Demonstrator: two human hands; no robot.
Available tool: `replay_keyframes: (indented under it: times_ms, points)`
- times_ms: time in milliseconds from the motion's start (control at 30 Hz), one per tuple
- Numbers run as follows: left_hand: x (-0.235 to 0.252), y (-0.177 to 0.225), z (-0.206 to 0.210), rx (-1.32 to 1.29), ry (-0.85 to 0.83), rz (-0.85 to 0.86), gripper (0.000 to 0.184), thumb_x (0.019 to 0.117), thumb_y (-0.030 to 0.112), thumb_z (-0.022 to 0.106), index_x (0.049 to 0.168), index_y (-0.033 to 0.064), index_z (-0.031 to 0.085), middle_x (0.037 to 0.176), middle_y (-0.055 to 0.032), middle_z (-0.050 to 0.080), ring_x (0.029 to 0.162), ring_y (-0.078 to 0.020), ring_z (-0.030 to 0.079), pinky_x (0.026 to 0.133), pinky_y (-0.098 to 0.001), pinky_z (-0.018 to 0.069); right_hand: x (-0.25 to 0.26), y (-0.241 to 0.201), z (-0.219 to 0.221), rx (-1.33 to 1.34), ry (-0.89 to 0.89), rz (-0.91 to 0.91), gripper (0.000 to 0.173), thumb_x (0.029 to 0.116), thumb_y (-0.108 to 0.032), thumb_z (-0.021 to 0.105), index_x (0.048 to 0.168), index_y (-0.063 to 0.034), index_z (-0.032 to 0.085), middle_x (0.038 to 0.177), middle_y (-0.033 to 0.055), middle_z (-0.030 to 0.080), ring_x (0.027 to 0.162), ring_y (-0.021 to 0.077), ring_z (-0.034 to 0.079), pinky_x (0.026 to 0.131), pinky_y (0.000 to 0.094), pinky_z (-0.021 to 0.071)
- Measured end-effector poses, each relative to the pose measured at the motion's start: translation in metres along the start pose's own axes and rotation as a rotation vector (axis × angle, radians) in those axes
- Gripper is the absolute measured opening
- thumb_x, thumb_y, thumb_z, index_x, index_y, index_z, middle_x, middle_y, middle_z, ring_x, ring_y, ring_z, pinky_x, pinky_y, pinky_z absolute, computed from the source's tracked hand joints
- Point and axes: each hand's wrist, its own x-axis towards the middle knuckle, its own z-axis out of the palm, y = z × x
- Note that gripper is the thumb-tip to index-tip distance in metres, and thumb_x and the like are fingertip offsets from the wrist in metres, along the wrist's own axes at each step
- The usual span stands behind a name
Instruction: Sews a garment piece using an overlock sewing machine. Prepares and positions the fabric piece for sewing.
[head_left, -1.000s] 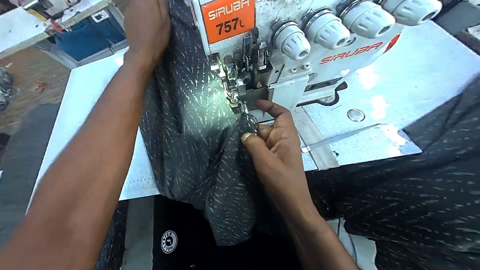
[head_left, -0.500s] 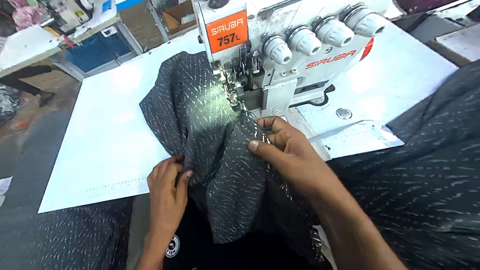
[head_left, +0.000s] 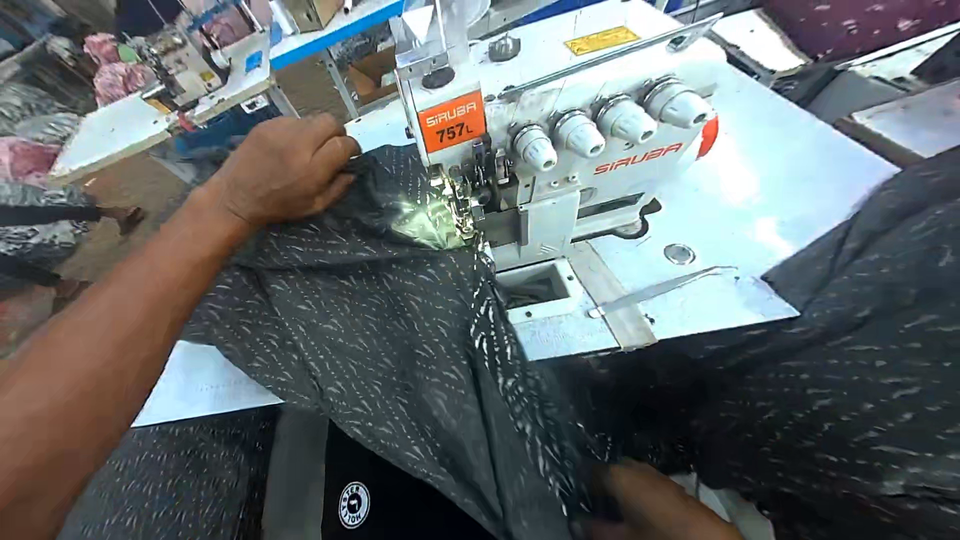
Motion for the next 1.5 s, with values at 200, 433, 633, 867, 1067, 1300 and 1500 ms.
replay_keyframes:
  times_ms: [200,433,633,867,1067,1300,1500]
  points:
    - [-0.002,0.109,-0.002,-0.140,0.306,-0.357,0.029,0.1001,0.019,0.059,0.120,0.0002,0.067,0.118,-0.0215,0.067,0.110,-0.0359,0.064,0.093,-0.0514,0.0518,0.004,-0.018,-0.013,-0.235,0.851,-0.091,0.027,0.0989,-0.034,0.062,0.107,-0.0095,0.072,0.087,0.0105,0.072,0.071,0.0303,0.071,0.055,0.0540,0.0559]
    - [-0.010,0.173,-0.013,-0.445,0.195,-0.541,0.022,0.0989,0.015,0.060,0.112,0.0011,0.070,0.095,-0.0072,0.069,0.078,-0.0111,0.064,0.068,-0.0273,0.0559,0.052,-0.084,-0.075,-0.107,1.188,-0.405,0.023,0.0984,-0.030,0.061,0.103,-0.0108,0.074,0.085,0.0007,0.070,0.066,0.0125,0.065,0.055,0.0342,0.0546]
    - [-0.003,0.180,-0.006,-0.574,0.086,-0.629,0.019,0.1001,0.022,0.061,0.110,0.0100,0.073,0.101,-0.0010,0.066,0.081,-0.0064,0.062,0.069,-0.0240,0.0540,0.086,-0.108,-0.135,0.229,0.833,-0.482,0.014,0.0975,-0.025,0.070,0.108,-0.0153,0.073,0.084,-0.0056,0.074,0.066,0.0043,0.068,0.060,0.0256,0.0596]
    - [-0.015,0.198,-0.005,-0.646,0.174,-0.690,0.020,0.1005,0.018,0.062,0.114,0.0066,0.072,0.112,-0.0047,0.064,0.087,-0.0075,0.063,0.073,-0.0227,0.0561,0.074,-0.095,-0.115,-0.125,1.291,-0.349,0.022,0.1003,-0.013,0.059,0.117,-0.0035,0.068,0.098,0.0132,0.070,0.073,0.0260,0.068,0.060,0.0461,0.0559]
    - [-0.011,0.246,-0.010,-0.660,0.145,-0.793,0.024,0.1029,0.022,0.057,0.116,0.0069,0.070,0.095,0.0016,0.070,0.073,-0.0033,0.063,0.062,-0.0214,0.0553,0.064,-0.094,-0.037,-0.227,1.205,-0.258,0.035,0.0934,-0.047,0.068,0.093,-0.0119,0.072,0.072,0.0021,0.064,0.058,0.0201,0.062,0.048,0.0397,0.0470]
    - [0.022,0.266,-0.001,-0.934,0.028,-1.099,0.030,0.1028,0.038,0.062,0.122,0.0160,0.066,0.073,0.0050,0.067,0.053,-0.0086,0.058,0.044,-0.0255,0.0483,0.070,-0.095,-0.024,0.090,0.983,-0.466,0.012,0.0895,-0.027,0.064,0.079,-0.0219,0.069,0.064,-0.0120,0.056,0.053,0.0020,0.052,0.046,0.0246,0.0444]
    - [0.022,0.276,0.006,-0.820,0.174,-1.106,0.012,0.1007,0.024,0.062,0.100,0.0153,0.070,0.081,0.0041,0.063,0.055,-0.0065,0.054,0.045,-0.0227,0.0454,0.080,-0.117,-0.101,-0.054,1.226,-0.522,0.024,0.0985,-0.031,0.067,0.108,-0.0106,0.075,0.090,0.0035,0.069,0.069,0.0147,0.064,0.057,0.0342,0.0539]
